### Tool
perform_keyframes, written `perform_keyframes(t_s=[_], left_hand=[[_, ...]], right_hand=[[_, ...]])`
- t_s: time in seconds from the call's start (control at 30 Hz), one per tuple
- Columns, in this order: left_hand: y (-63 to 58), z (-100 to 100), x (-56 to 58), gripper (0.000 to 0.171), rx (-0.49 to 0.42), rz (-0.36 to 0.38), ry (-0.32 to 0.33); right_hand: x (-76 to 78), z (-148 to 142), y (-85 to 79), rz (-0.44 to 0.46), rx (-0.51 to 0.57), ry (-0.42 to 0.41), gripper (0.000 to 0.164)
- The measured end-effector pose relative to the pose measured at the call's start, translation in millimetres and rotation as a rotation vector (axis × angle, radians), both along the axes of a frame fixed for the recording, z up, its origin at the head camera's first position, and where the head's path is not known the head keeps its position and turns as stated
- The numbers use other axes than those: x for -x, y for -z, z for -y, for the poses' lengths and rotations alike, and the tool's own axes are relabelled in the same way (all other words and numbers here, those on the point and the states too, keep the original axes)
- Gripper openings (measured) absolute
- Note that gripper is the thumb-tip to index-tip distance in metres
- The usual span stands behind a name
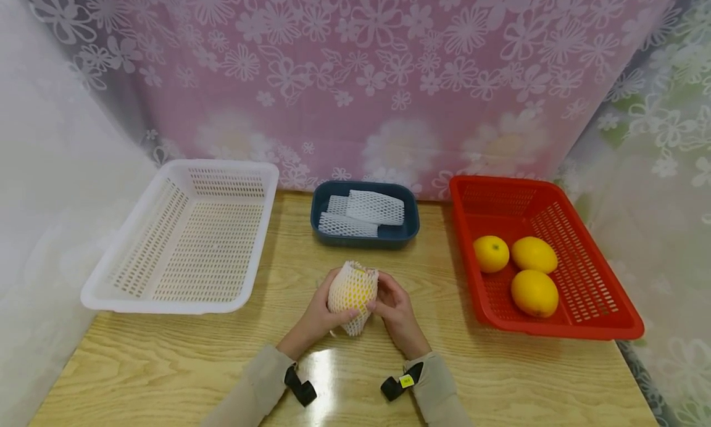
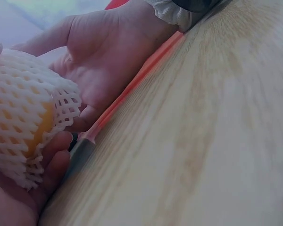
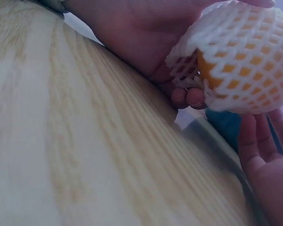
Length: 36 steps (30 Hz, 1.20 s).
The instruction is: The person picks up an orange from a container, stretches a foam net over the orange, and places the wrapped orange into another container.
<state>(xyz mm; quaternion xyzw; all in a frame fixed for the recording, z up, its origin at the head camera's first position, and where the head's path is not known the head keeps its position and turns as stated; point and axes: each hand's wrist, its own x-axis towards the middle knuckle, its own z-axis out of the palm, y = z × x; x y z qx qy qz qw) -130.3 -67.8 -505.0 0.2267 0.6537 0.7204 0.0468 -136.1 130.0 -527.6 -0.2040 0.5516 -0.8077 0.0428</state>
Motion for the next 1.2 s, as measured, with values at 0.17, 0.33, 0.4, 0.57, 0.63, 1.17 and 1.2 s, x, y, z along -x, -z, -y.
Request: perform_keyframes(t_s=[0.17, 0.33, 0.4, 0.57, 0.63, 1.17, 1.2], left_hand=[[20.3, -1, 6.0, 0.078, 0.003, 0.014, 0.020], [22.0, -1, 5.2, 0.080, 0.014, 0.027, 0.006], [22.2, -1, 4.8, 0.079, -0.001, 0.043, 0.010], [28.3, -1, 8.4, 0.072, -0.027, -0.009, 0.006], [29.2, -1, 9.2, 0.070, -0.033, -0.033, -0.004], [26.5, 2, 9.4, 0.087, -0.109, 0.015, -0.069], [26.5, 2, 9.1, 0.088, -0.110, 0.020, -0.072]], right_hand=[[0.8, -1, 1.3, -0.023, 0.019, -0.031, 0.054], [0.5, -1, 1.1, -0.010, 0.020, -0.054, 0.063], [-0.7, -1, 0.2, 0.012, 0.023, -0.080, 0.068], [-3.3, -2, -1.8, 0.066, 0.008, -0.143, 0.068], [-4.0, -2, -1.8, 0.081, -0.001, -0.162, 0.067], [-2.4, -3, -3.3, 0.081, -0.004, -0.093, 0.065], [-2.4, -3, -3.0, 0.080, 0.002, -0.086, 0.064]])
